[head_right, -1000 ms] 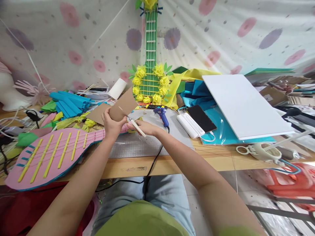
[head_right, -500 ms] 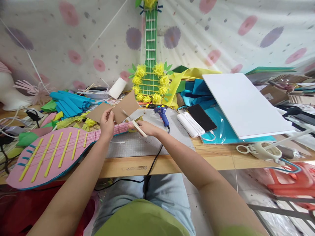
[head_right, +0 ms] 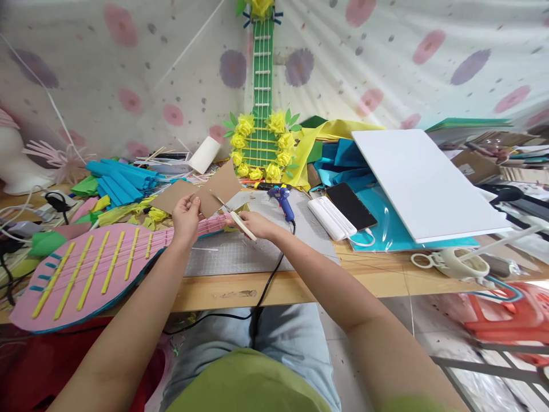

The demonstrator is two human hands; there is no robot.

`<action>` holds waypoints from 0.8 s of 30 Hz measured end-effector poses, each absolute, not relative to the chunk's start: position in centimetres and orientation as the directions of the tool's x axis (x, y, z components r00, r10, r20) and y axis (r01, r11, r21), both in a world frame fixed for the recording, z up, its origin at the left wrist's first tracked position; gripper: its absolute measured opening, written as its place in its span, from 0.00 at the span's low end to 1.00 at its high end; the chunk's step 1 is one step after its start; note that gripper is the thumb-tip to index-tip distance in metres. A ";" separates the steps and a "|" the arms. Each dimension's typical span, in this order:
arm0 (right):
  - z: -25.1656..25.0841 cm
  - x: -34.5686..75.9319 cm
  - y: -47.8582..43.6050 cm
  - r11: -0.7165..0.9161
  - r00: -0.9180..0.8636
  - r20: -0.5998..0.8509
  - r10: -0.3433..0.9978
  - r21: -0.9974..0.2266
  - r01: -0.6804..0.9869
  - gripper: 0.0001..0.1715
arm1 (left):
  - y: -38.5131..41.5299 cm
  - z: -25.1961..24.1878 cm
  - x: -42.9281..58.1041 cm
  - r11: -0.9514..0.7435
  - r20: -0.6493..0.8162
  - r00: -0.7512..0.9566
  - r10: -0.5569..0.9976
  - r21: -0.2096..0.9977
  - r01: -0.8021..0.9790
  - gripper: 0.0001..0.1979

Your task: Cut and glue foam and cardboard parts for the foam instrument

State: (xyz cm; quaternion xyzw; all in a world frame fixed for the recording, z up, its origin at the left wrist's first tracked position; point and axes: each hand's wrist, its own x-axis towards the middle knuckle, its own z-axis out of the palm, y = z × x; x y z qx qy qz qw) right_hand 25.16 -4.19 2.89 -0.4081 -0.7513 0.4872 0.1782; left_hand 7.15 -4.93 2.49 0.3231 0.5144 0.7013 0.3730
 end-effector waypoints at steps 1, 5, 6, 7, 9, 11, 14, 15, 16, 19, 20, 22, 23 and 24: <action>2.8 25.1 -4.2 0.201 -0.601 -0.124 0.789 -0.874 0.443 0.27 | -5.0 2.6 7.2 -0.188 0.060 -0.513 0.856 0.961 -0.201 0.09; 2.8 25.0 -4.2 0.213 -0.577 -0.113 0.809 -0.859 0.466 0.27 | -5.1 2.9 7.3 -0.154 0.013 -0.523 0.852 0.962 -0.227 0.08; 2.9 24.9 -4.2 0.217 -0.574 -0.110 0.811 -0.855 0.470 0.28 | -5.2 3.0 7.3 -0.146 0.006 -0.524 0.852 0.963 -0.226 0.09; 2.9 24.9 -4.2 0.222 -0.574 -0.107 0.812 -0.853 0.473 0.28 | -5.2 3.0 7.3 -0.140 0.003 -0.524 0.852 0.965 -0.222 0.09; 2.9 24.8 -4.3 0.230 -0.575 -0.102 0.812 -0.849 0.476 0.29 | -5.3 3.0 7.3 -0.133 0.002 -0.523 0.852 0.968 -0.212 0.10; 2.9 24.8 -4.3 0.228 -0.570 -0.104 0.815 -0.847 0.480 0.29 | -5.4 3.0 7.2 -0.131 0.003 -0.524 0.852 0.970 -0.207 0.10; 2.7 24.8 -4.3 0.205 -0.560 -0.122 0.819 -0.849 0.486 0.29 | -5.4 3.0 7.2 -0.131 -0.002 -0.524 0.852 0.968 -0.216 0.10; 2.7 24.7 -4.3 0.205 -0.558 -0.125 0.820 -0.847 0.491 0.29 | -5.3 3.0 7.2 -0.129 -0.005 -0.524 0.852 0.967 -0.219 0.10; 2.8 24.7 -4.3 0.211 -0.556 -0.123 0.822 -0.841 0.498 0.29 | -5.3 3.0 7.1 -0.126 -0.009 -0.525 0.851 0.967 -0.221 0.10; 3.0 24.6 -4.2 0.241 -0.551 -0.110 0.827 -0.816 0.525 0.30 | -5.0 3.0 7.0 -0.111 -0.023 -0.523 0.852 0.969 -0.223 0.10; 3.1 24.5 -4.2 0.245 -0.548 -0.107 0.830 -0.812 0.529 0.30 | -5.0 2.9 6.9 -0.109 -0.025 -0.522 0.853 0.968 -0.224 0.10; 3.2 24.5 -4.1 0.234 -0.537 -0.108 0.837 -0.815 0.530 0.30 | -4.8 2.9 6.8 -0.114 -0.022 -0.518 0.855 0.967 -0.230 0.10; 3.3 24.5 -4.0 0.222 -0.533 -0.114 0.839 -0.822 0.525 0.30 | -4.7 3.0 6.8 -0.118 -0.019 -0.515 0.857 0.965 -0.233 0.09; 3.2 24.5 -4.0 0.205 -0.533 -0.123 0.837 -0.832 0.515 0.30 | -4.6 3.0 6.7 -0.123 -0.016 -0.513 0.858 0.964 -0.236 0.09</action>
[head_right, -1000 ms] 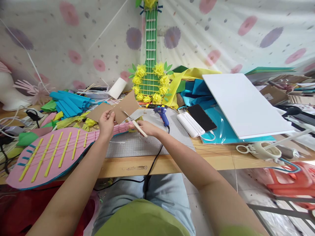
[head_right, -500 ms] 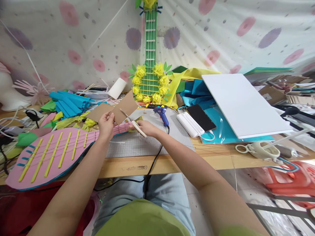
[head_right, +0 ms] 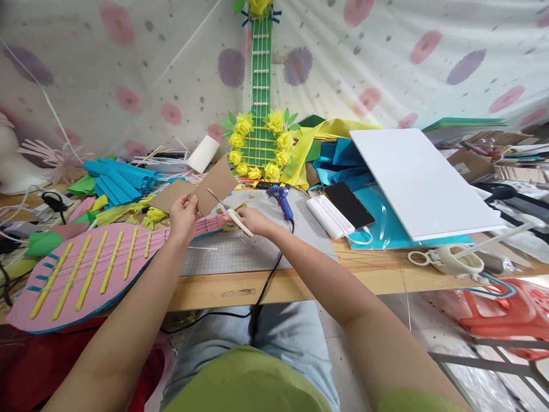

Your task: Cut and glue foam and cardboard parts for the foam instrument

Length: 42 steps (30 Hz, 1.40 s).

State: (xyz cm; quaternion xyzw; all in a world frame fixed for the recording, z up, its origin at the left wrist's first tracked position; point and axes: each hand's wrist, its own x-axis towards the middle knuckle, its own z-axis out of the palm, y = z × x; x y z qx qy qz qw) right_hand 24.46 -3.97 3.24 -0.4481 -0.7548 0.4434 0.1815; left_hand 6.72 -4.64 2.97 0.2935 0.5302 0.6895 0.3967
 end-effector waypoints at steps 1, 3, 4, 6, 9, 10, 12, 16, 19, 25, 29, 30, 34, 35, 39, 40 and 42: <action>3.2 24.5 -3.9 0.187 -0.538 -0.134 0.832 -0.845 0.501 0.30 | -4.6 3.0 6.7 -0.129 -0.011 -0.512 0.859 0.963 -0.237 0.08; 3.1 24.6 -3.8 0.160 -0.568 -0.149 0.810 -0.874 0.458 0.30 | -4.5 3.0 6.7 -0.140 0.001 -0.512 0.859 0.962 -0.234 0.07; 3.1 24.7 -3.7 0.159 -0.592 -0.147 0.793 -0.887 0.433 0.29 | -4.5 3.0 6.7 -0.145 0.007 -0.513 0.859 0.963 -0.229 0.07; 3.1 24.9 -3.6 0.180 -0.642 -0.121 0.757 -0.906 0.383 0.29 | -4.5 3.0 6.9 -0.145 0.018 -0.505 0.863 0.966 -0.213 0.07; 3.2 25.2 -3.3 0.216 -0.698 -0.076 0.712 -0.923 0.320 0.27 | -4.6 3.0 7.4 -0.139 0.028 -0.488 0.872 0.971 -0.193 0.08; 3.3 25.3 -3.2 0.222 -0.705 -0.068 0.706 -0.924 0.311 0.27 | -4.7 3.0 7.6 -0.142 0.033 -0.482 0.875 0.971 -0.190 0.08; 3.4 25.5 -3.0 0.227 -0.710 -0.066 0.701 -0.923 0.309 0.26 | -4.8 3.2 7.9 -0.150 0.045 -0.470 0.882 0.971 -0.189 0.07; 3.5 25.7 -2.8 0.202 -0.697 -0.083 0.713 -0.927 0.317 0.25 | -4.8 3.5 8.1 -0.151 0.054 -0.449 0.892 0.972 -0.182 0.06; 3.5 25.7 -2.9 0.173 -0.685 -0.098 0.722 -0.933 0.316 0.27 | -4.8 3.5 8.1 -0.144 0.050 -0.452 0.891 0.974 -0.177 0.07; 3.4 25.6 -3.3 0.134 -0.649 -0.132 0.750 -0.929 0.344 0.27 | -4.7 3.2 7.9 -0.109 0.024 -0.449 0.893 0.980 -0.165 0.08; 3.4 25.4 -3.2 0.124 -0.627 -0.135 0.768 -0.928 0.352 0.27 | -4.5 3.3 7.8 -0.108 0.007 -0.444 0.896 0.974 -0.201 0.09; 3.4 25.4 -3.2 0.125 -0.624 -0.131 0.770 -0.928 0.350 0.28 | -4.5 3.4 7.8 -0.107 0.001 -0.440 0.898 0.971 -0.214 0.09; 3.2 25.4 -3.0 0.140 -0.621 -0.114 0.775 -0.928 0.345 0.28 | -4.4 3.4 7.6 -0.102 -0.018 -0.436 0.900 0.963 -0.249 0.10; 3.2 25.4 -3.0 0.141 -0.624 -0.108 0.774 -0.931 0.336 0.28 | -4.5 3.4 7.5 -0.101 -0.020 -0.436 0.900 0.963 -0.252 0.10; 3.2 25.7 -3.2 0.139 -0.692 -0.077 0.718 -0.958 0.251 0.28 | -4.6 3.4 7.3 -0.108 -0.010 -0.419 0.908 0.960 -0.258 0.08; 3.2 25.8 -3.2 0.143 -0.711 -0.066 0.700 -0.962 0.231 0.28 | -4.6 3.4 7.4 -0.112 -0.007 -0.415 0.910 0.959 -0.261 0.07; 3.1 25.8 -3.2 0.153 -0.727 -0.051 0.685 -0.965 0.212 0.27 | -4.6 3.5 7.5 -0.110 -0.006 -0.401 0.916 0.958 -0.264 0.07</action>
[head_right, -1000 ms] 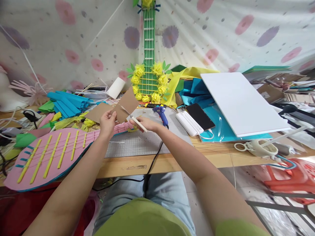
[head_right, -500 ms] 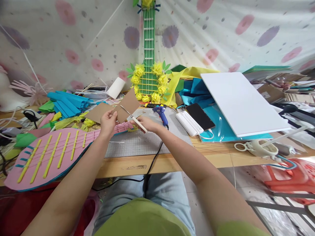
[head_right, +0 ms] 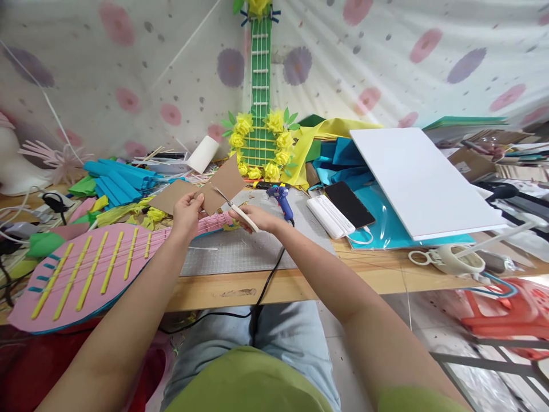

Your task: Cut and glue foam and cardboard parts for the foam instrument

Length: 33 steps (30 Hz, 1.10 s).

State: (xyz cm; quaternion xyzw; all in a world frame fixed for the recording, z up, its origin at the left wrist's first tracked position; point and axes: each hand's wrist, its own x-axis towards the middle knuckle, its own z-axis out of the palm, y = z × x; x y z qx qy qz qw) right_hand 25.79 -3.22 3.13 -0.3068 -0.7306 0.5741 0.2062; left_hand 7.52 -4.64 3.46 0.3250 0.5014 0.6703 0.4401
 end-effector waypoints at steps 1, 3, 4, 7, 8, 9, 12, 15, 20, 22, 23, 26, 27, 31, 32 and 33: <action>3.1 25.8 -3.2 0.153 -0.724 -0.050 0.688 -0.965 0.211 0.27 | -4.7 3.5 7.6 -0.104 -0.007 -0.390 0.921 0.959 -0.263 0.07; 3.0 25.7 -3.0 0.140 -0.716 -0.057 0.696 -0.967 0.213 0.27 | -4.9 3.8 7.9 -0.090 -0.010 -0.368 0.930 0.963 -0.253 0.07; 3.0 25.6 -2.8 0.133 -0.713 -0.060 0.699 -0.968 0.212 0.27 | -5.0 3.9 8.0 -0.083 -0.012 -0.360 0.933 0.966 -0.247 0.07; 2.9 25.6 -2.6 0.119 -0.702 -0.063 0.709 -0.971 0.207 0.28 | -5.3 4.1 8.2 -0.071 -0.014 -0.352 0.936 0.971 -0.229 0.07; 2.8 25.6 -2.6 0.115 -0.694 -0.064 0.717 -0.971 0.209 0.28 | -5.3 4.2 8.2 -0.068 -0.016 -0.349 0.937 0.972 -0.226 0.07; 2.8 25.6 -2.6 0.111 -0.683 -0.068 0.728 -0.970 0.215 0.28 | -5.4 4.2 8.3 -0.064 -0.018 -0.344 0.939 0.973 -0.224 0.07; 2.9 25.6 -2.8 0.102 -0.637 -0.083 0.766 -0.963 0.248 0.29 | -5.1 4.1 8.3 -0.052 -0.025 -0.333 0.943 0.973 -0.223 0.07; 3.5 25.4 -2.6 0.104 -0.576 -0.088 0.813 -0.951 0.292 0.29 | -4.3 4.3 8.4 -0.045 -0.026 -0.337 0.941 0.979 -0.200 0.07; 5.1 24.8 -0.8 0.061 -0.527 -0.089 0.845 -0.963 0.261 0.29 | -1.8 5.7 7.8 -0.052 0.009 -0.397 0.918 0.994 -0.099 0.07; 5.6 24.6 -0.1 0.037 -0.493 -0.086 0.866 -0.972 0.234 0.28 | -1.2 5.9 7.0 -0.073 0.049 -0.407 0.912 0.996 -0.042 0.10; 5.7 24.6 0.2 0.024 -0.473 -0.085 0.877 -0.975 0.219 0.27 | -0.9 5.9 6.6 -0.083 0.070 -0.406 0.911 0.996 -0.015 0.13; 6.0 24.7 0.6 0.016 -0.414 -0.075 0.907 -0.977 0.212 0.26 | -0.7 5.3 5.2 -0.094 0.113 -0.370 0.922 0.993 0.068 0.19; 6.2 24.9 0.6 0.033 -0.394 -0.069 0.916 -0.968 0.248 0.26 | -0.7 5.0 4.8 -0.092 0.121 -0.352 0.928 0.991 0.098 0.20; 8.0 26.5 0.4 0.182 -0.273 0.039 0.961 -0.833 0.522 0.25 | -0.9 4.0 4.0 -0.117 0.161 -0.289 0.944 0.980 0.162 0.24; 8.7 27.3 0.4 0.216 -0.243 0.085 0.966 -0.779 0.588 0.25 | -1.0 3.9 4.0 -0.125 0.169 -0.271 0.948 0.977 0.171 0.24; 9.3 28.2 0.6 0.237 -0.214 0.129 0.968 -0.742 0.627 0.25 | -1.1 3.9 4.0 -0.130 0.175 -0.253 0.951 0.974 0.186 0.24</action>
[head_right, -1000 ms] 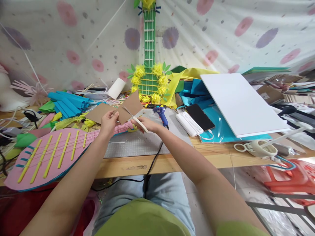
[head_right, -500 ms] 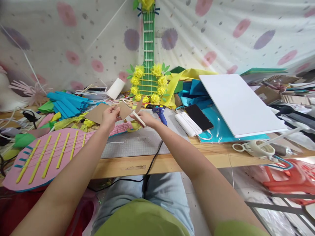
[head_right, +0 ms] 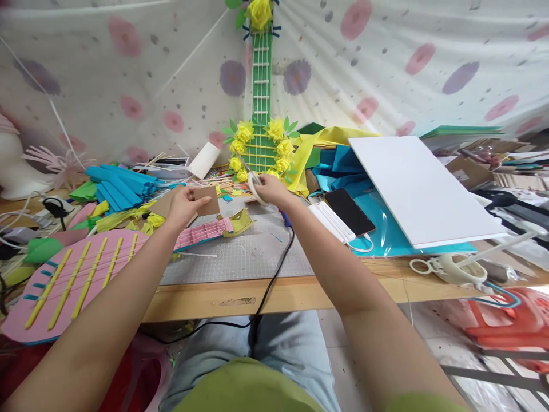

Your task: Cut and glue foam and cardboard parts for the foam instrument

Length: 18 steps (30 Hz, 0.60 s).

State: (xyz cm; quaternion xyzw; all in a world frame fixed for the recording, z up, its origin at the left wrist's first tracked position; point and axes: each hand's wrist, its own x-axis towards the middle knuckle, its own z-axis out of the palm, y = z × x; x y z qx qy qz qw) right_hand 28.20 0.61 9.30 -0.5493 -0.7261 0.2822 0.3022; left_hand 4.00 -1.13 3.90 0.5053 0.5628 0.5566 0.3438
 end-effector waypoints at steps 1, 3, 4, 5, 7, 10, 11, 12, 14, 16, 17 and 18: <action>9.9 29.2 0.9 0.225 -0.170 0.150 0.974 -0.725 0.651 0.24 | -1.2 3.9 4.0 -0.135 0.181 -0.233 0.956 0.970 0.202 0.24; 10.6 31.5 1.6 0.181 -0.090 0.167 0.982 -0.683 0.707 0.22 | -1.4 4.0 4.2 -0.145 0.188 -0.191 0.963 0.965 0.219 0.23; 10.8 32.7 2.0 0.153 -0.044 0.183 0.982 -0.637 0.756 0.21 | -1.4 4.0 4.3 -0.152 0.192 -0.174 0.966 0.963 0.222 0.22; 10.7 33.9 2.4 0.104 0.008 0.185 0.983 -0.584 0.805 0.19 | -1.5 4.1 4.4 -0.157 0.196 -0.165 0.967 0.962 0.224 0.21; 10.0 35.9 3.2 0.000 0.071 0.139 0.988 -0.456 0.890 0.15 | -1.5 4.1 4.8 -0.146 0.192 -0.186 0.963 0.961 0.235 0.18; 7.9 37.9 4.2 -0.071 0.088 0.061 0.994 -0.244 0.967 0.11 | -1.7 4.4 5.7 -0.097 0.148 -0.227 0.962 0.970 0.222 0.13; 7.1 38.3 4.4 -0.090 0.098 0.035 0.995 -0.196 0.976 0.11 | -1.9 4.6 6.1 -0.074 0.113 -0.210 0.971 0.980 0.186 0.12; 6.4 38.6 4.6 -0.099 0.105 0.023 0.994 -0.179 0.979 0.12 | -2.1 4.8 6.4 -0.051 0.076 -0.174 0.982 0.989 0.141 0.11; 5.5 38.7 4.6 -0.119 0.128 0.034 0.991 -0.202 0.972 0.14 | -2.7 5.2 7.0 -0.007 0.011 -0.080 0.997 0.999 0.047 0.12; 5.5 38.2 4.2 -0.076 0.107 0.094 0.990 -0.283 0.956 0.18 | -3.3 5.4 7.3 0.013 -0.013 -0.005 1.000 1.000 -0.018 0.14; 5.8 37.7 3.9 -0.021 0.069 0.134 0.989 -0.329 0.944 0.20 | -3.5 5.4 7.4 0.014 -0.013 0.019 1.000 0.999 -0.046 0.16; 6.3 37.1 3.4 0.062 0.003 0.176 0.984 -0.364 0.929 0.22 | -3.6 5.3 7.5 0.013 -0.010 0.037 0.999 0.997 -0.072 0.18</action>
